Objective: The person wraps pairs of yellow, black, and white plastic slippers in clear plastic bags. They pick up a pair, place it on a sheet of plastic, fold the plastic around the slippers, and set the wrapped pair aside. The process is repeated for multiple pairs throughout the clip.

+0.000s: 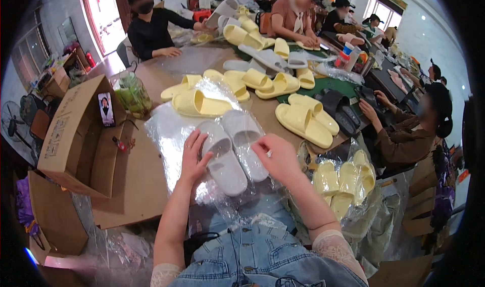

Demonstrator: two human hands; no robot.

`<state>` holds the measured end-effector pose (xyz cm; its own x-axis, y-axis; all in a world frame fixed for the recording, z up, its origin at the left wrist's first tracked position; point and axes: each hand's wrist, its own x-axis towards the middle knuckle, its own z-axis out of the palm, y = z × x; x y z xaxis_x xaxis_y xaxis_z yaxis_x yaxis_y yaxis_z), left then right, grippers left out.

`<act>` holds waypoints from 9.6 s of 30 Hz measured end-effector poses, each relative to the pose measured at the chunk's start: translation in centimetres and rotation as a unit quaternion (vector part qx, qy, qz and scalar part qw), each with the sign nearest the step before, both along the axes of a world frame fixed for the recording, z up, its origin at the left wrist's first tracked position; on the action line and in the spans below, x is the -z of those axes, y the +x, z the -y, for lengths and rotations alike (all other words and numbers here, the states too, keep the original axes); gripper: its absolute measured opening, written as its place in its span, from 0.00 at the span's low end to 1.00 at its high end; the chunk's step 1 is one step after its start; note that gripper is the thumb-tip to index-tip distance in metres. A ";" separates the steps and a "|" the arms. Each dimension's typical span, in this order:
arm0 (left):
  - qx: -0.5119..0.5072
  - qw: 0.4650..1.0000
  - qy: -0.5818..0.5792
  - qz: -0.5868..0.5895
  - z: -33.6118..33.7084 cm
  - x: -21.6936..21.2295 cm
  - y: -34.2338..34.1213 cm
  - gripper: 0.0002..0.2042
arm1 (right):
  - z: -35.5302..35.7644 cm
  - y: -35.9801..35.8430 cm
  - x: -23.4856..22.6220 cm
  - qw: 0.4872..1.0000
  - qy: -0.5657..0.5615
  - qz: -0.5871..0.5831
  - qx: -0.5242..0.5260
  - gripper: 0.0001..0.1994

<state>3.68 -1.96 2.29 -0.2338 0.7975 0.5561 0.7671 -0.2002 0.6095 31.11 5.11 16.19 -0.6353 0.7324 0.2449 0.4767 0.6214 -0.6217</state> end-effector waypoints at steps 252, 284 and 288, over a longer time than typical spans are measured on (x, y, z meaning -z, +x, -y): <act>-0.007 0.993 -0.045 0.113 0.6 0.4 -2.8 0.18 | -0.4 -9.8 11.6 0.994 -0.013 0.024 0.105 0.22; -0.298 0.938 0.062 0.166 3.7 0.5 -7.8 0.09 | -1.2 -10.1 13.4 0.992 0.078 -0.006 0.100 0.18; -0.344 0.939 -0.024 0.016 5.4 0.3 -12.5 0.10 | -1.2 -10.2 13.4 0.996 0.025 0.004 0.091 0.19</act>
<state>-8.82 -7.40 1.94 -0.7183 0.4759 0.5076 0.6861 0.3629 0.6306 20.92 6.35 2.80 -0.4959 0.8226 0.2783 0.5892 0.5542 -0.5880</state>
